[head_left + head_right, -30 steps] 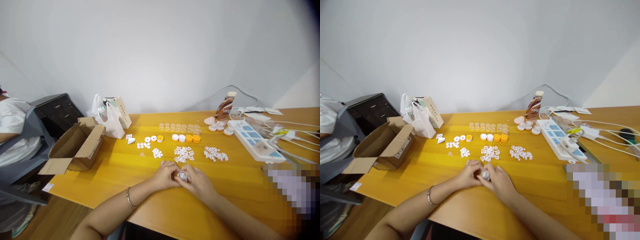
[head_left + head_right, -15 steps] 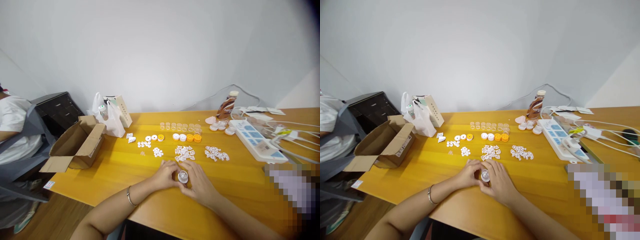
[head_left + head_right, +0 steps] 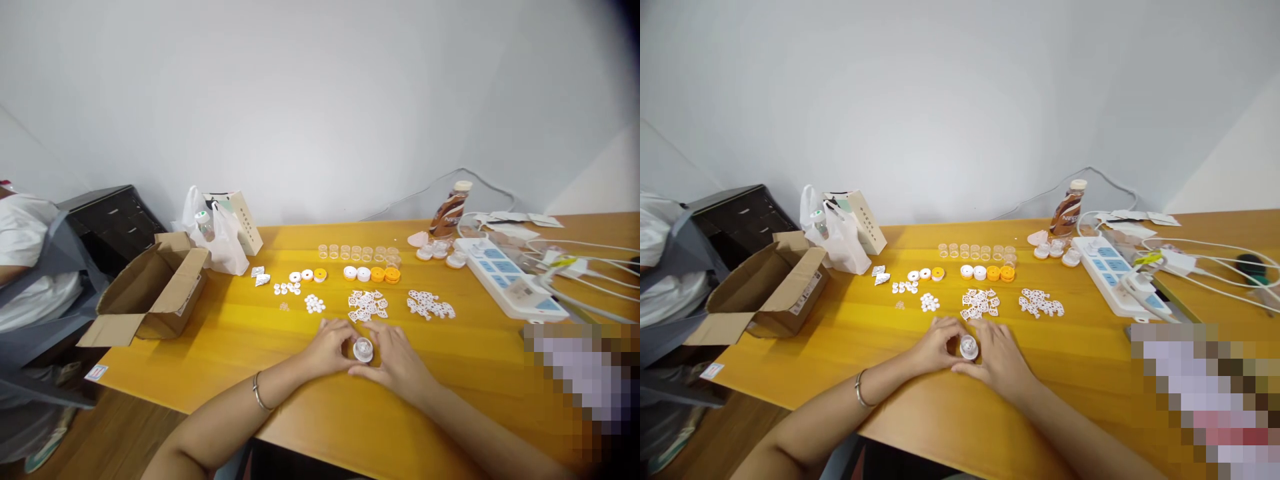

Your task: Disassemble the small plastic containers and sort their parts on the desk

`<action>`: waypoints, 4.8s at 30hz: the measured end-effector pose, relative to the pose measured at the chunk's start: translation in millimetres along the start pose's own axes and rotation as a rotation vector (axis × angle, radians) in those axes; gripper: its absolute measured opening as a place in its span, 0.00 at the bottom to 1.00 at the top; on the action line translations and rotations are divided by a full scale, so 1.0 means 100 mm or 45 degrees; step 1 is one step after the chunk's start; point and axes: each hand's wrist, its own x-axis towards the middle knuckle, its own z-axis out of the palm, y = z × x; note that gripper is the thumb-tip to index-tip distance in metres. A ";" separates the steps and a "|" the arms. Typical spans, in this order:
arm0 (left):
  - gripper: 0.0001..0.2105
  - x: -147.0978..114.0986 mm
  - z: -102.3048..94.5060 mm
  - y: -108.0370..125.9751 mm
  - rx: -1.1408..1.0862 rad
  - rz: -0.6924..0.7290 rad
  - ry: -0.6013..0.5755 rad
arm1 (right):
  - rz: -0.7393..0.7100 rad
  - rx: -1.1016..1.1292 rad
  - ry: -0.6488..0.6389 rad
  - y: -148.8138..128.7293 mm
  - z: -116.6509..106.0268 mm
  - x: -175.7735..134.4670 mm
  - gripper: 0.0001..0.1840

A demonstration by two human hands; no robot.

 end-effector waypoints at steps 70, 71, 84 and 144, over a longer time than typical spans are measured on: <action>0.17 -0.02 0.01 0.02 0.021 0.053 0.024 | 0.071 0.273 0.069 0.06 -0.03 -0.01 0.11; 0.18 -0.02 0.00 0.02 0.004 0.060 0.029 | 0.089 0.317 0.114 0.08 -0.03 0.00 0.10; 0.26 -0.03 -0.21 0.19 -0.353 0.199 0.280 | 0.098 0.418 0.271 0.15 -0.15 0.04 0.12; 0.13 0.06 -0.47 0.26 -0.077 0.391 -0.258 | 0.014 0.504 -0.281 0.09 -0.10 -0.01 0.05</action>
